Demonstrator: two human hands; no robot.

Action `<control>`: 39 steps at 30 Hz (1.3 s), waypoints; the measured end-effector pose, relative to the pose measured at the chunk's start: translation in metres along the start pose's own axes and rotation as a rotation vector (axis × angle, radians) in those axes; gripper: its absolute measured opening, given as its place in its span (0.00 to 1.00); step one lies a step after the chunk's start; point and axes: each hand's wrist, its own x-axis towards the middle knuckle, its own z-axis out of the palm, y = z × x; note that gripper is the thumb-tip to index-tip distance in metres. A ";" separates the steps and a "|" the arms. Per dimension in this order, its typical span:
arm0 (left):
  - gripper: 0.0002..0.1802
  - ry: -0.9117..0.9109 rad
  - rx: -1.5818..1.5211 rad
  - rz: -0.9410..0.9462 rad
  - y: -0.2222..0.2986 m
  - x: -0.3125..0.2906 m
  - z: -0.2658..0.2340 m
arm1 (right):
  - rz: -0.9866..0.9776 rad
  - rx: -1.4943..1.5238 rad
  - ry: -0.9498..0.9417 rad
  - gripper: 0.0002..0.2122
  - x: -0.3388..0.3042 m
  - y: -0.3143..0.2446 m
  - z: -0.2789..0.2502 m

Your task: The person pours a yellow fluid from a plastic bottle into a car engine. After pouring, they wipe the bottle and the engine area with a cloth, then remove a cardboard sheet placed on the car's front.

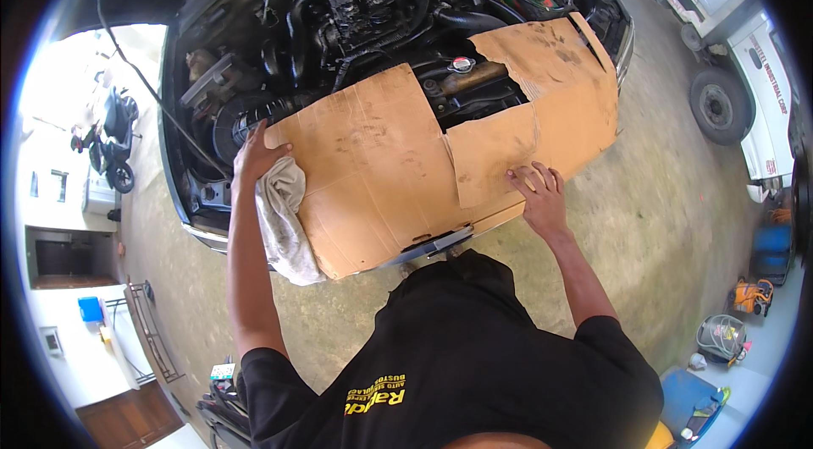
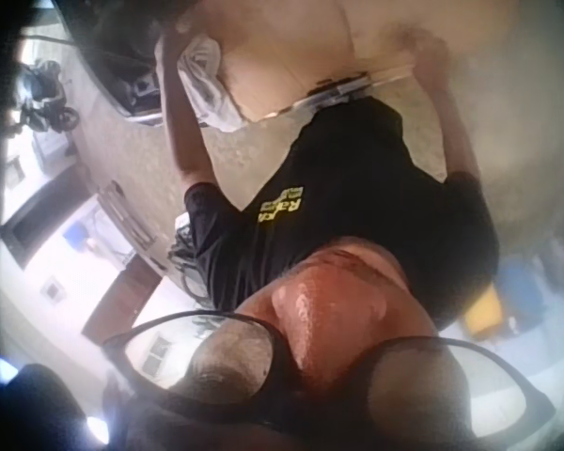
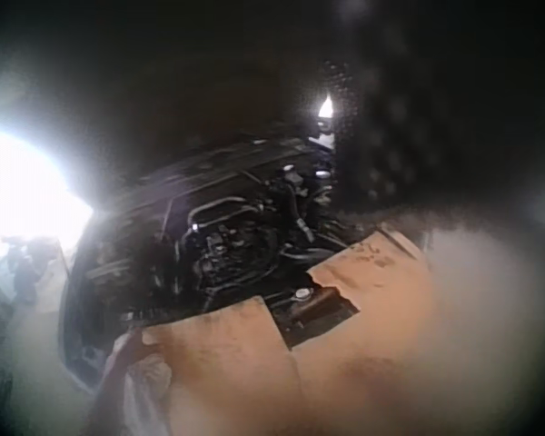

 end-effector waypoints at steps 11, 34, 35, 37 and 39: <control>0.23 0.619 -0.137 0.041 0.090 -0.121 -0.089 | -0.057 0.328 -0.257 0.37 0.097 -0.040 -0.040; 0.32 0.025 -0.191 -0.019 0.033 -0.318 0.141 | 0.248 0.113 -0.257 0.33 0.138 -0.117 -0.013; 0.24 0.063 -0.229 -0.009 0.030 -0.319 0.149 | 0.265 0.092 -0.242 0.33 0.136 -0.121 -0.004; 0.16 0.158 -0.256 0.024 0.027 -0.322 0.163 | 0.226 0.143 -0.318 0.28 0.123 -0.117 0.000; 0.13 0.241 -0.297 0.038 0.034 -0.322 0.164 | 0.166 0.190 -0.308 0.23 0.118 -0.109 -0.002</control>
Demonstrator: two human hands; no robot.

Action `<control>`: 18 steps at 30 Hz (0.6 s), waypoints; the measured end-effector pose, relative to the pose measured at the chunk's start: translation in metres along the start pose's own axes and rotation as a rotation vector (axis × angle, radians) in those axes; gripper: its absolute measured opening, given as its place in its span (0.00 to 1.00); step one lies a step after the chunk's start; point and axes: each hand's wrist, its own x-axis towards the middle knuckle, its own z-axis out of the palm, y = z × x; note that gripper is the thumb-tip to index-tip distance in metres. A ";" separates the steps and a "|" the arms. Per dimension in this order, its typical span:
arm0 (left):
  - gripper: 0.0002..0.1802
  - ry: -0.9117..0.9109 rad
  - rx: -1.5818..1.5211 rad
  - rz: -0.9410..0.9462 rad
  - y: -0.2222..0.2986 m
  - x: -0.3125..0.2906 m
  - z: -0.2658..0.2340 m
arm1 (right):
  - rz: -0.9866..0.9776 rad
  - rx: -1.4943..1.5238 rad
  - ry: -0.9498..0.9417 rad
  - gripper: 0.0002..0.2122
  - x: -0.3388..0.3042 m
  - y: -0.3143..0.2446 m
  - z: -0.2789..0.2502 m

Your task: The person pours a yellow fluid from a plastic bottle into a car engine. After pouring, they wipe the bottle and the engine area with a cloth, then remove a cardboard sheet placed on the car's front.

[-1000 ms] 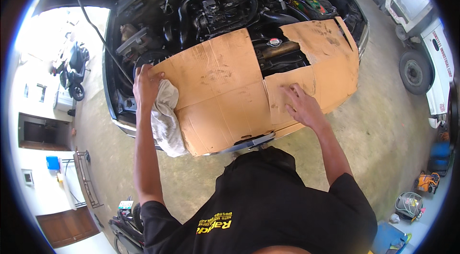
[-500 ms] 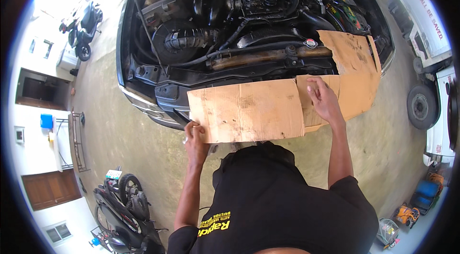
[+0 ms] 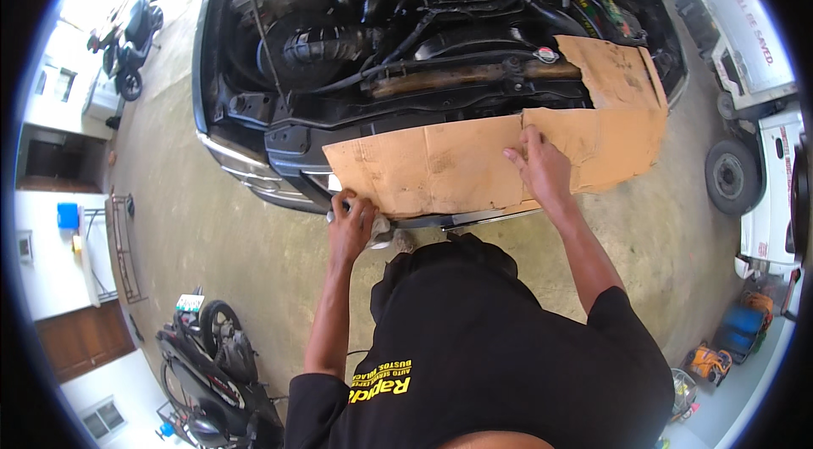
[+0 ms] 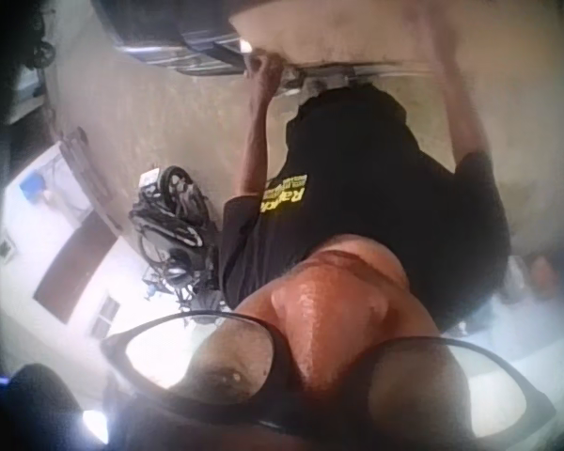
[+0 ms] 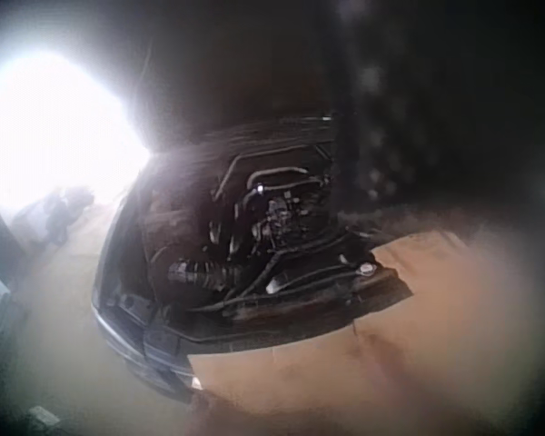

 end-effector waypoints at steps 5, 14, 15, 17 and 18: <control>0.15 0.150 -0.148 0.011 0.018 -0.016 -0.041 | -0.034 0.162 -0.090 0.11 -0.007 -0.021 -0.042; 0.09 0.075 -0.197 -0.020 0.050 0.025 -0.136 | -0.061 -0.062 0.229 0.22 0.131 0.112 -0.123; 0.08 0.043 -0.202 -0.049 0.054 0.029 -0.145 | -0.066 -0.100 0.172 0.27 0.150 0.140 -0.125; 0.11 -0.028 -0.191 -0.039 0.052 0.032 -0.159 | -0.082 -0.172 0.059 0.37 0.183 0.181 -0.129; 0.12 -0.081 -0.158 -0.085 0.052 0.029 -0.170 | -0.065 -0.215 -0.022 0.41 0.196 0.182 -0.128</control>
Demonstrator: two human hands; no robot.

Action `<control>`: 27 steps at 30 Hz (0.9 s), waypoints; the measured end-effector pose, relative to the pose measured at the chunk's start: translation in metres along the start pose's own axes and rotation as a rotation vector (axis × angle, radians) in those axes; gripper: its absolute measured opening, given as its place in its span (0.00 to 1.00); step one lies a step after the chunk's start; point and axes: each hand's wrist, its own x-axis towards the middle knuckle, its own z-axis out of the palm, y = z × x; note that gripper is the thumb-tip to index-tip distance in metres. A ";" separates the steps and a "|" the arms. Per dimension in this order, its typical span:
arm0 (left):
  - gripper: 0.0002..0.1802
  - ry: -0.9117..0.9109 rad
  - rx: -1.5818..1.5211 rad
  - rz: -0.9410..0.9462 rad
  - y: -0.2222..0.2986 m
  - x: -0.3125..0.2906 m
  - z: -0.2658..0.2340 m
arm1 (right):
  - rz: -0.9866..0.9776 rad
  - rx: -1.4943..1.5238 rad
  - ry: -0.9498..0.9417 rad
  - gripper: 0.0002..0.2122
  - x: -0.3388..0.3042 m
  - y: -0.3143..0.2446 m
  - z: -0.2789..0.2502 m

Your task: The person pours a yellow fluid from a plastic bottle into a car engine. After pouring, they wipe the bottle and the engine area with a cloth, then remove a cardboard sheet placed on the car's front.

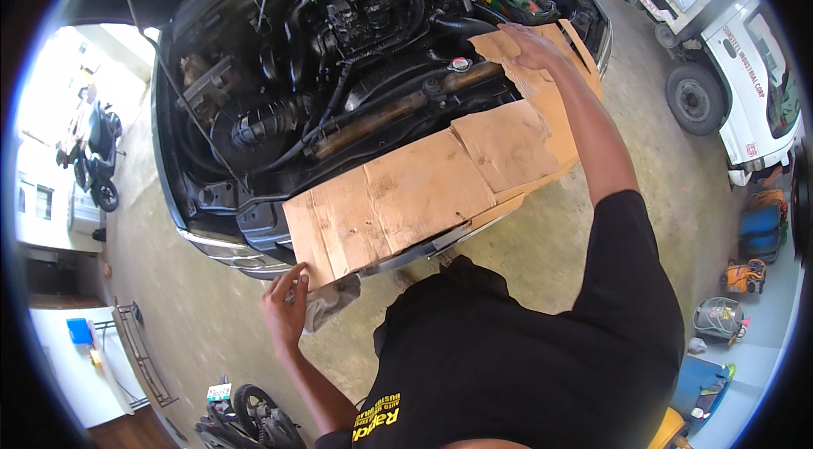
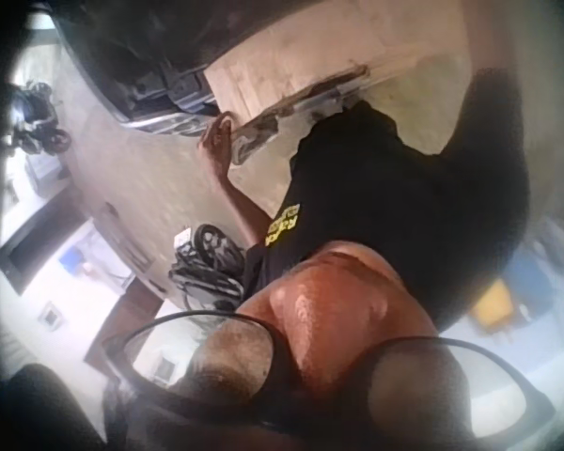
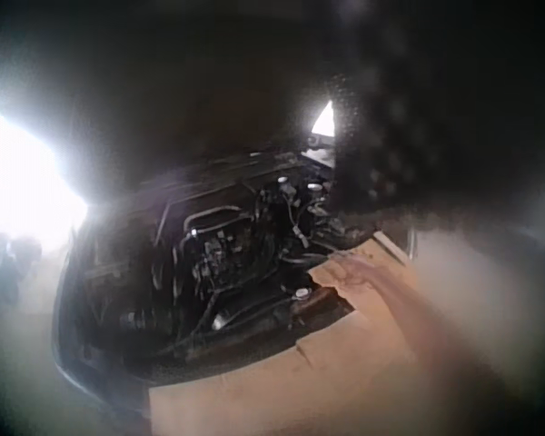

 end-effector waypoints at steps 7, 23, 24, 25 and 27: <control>0.19 -0.165 0.231 -0.119 0.009 0.006 0.018 | 0.074 -0.134 -0.461 0.64 0.057 0.002 0.000; 0.58 -0.378 0.335 -0.047 0.026 0.038 0.070 | -0.152 -0.343 -0.031 0.52 0.026 -0.006 -0.051; 0.58 -0.375 0.325 -0.044 0.024 0.037 0.071 | -0.137 -0.325 0.087 0.49 0.009 -0.006 -0.062; 0.58 -0.368 0.309 -0.054 0.021 0.035 0.071 | -0.123 -0.307 0.205 0.47 -0.014 -0.004 -0.070; 0.58 -0.356 0.271 -0.079 0.017 0.030 0.075 | -0.096 -0.262 0.422 0.39 -0.069 -0.010 -0.076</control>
